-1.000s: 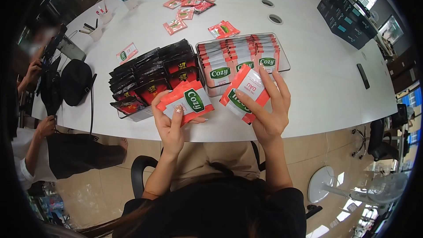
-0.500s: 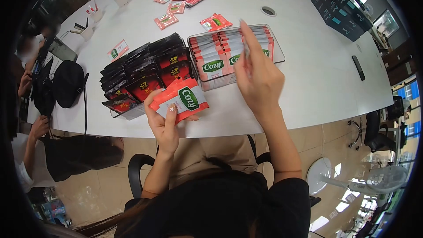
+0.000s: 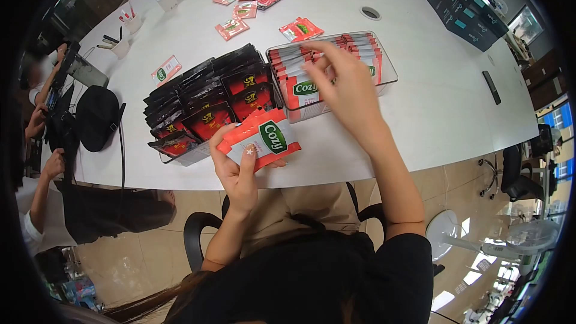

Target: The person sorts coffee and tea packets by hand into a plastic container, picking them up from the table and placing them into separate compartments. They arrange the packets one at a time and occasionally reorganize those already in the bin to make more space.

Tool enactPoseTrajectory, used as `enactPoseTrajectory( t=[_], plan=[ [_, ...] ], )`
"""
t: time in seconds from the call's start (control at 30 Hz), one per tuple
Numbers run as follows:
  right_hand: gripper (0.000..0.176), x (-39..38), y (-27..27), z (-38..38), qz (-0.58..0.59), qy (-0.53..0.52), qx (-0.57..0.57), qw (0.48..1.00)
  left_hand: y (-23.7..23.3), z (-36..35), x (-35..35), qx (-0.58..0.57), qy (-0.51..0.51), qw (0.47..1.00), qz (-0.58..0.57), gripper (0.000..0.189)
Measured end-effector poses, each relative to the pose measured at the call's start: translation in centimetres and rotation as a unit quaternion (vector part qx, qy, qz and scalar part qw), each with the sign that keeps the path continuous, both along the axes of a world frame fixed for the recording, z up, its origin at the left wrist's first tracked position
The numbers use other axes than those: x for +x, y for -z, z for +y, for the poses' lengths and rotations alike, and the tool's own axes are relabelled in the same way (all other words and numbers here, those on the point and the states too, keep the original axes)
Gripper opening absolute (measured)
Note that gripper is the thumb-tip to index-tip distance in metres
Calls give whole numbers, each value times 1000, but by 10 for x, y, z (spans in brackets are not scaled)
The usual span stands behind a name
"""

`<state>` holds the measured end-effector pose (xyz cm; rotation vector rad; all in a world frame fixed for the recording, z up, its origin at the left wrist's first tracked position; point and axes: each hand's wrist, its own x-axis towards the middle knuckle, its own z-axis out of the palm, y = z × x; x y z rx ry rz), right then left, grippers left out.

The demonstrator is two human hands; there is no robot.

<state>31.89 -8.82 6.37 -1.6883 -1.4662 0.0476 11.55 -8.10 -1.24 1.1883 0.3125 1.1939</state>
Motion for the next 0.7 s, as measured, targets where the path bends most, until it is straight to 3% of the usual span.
enactPoseTrajectory(
  t=[0.13, 0.33, 0.43, 0.53, 0.63, 0.7],
  plan=[
    [16, 13, 1, -6, -36, 59, -85, 994, -3, 0, 0, -40, 6, 999, 0, 41],
    [18, 5, 17, -5, 105, -116, -128, 979, -4, 0, 4, -63, -12, 998, -14, 48],
    [19, -2, 12, -6, 176, -125, -124, 969, -4, -1, 4, -61, -19, 998, -12, 52],
    [14, 0, 3, -14, 123, -161, -49, 978, -3, 0, 4, -39, -26, 999, -2, 54],
    [13, -14, -10, -25, -56, -184, -5, 981, -2, 0, 3, -22, -36, 999, 9, 54],
    [16, -19, -1, -31, -25, -184, 4, 983, -2, -1, 2, -53, -13, 998, -16, 51]
  ],
)
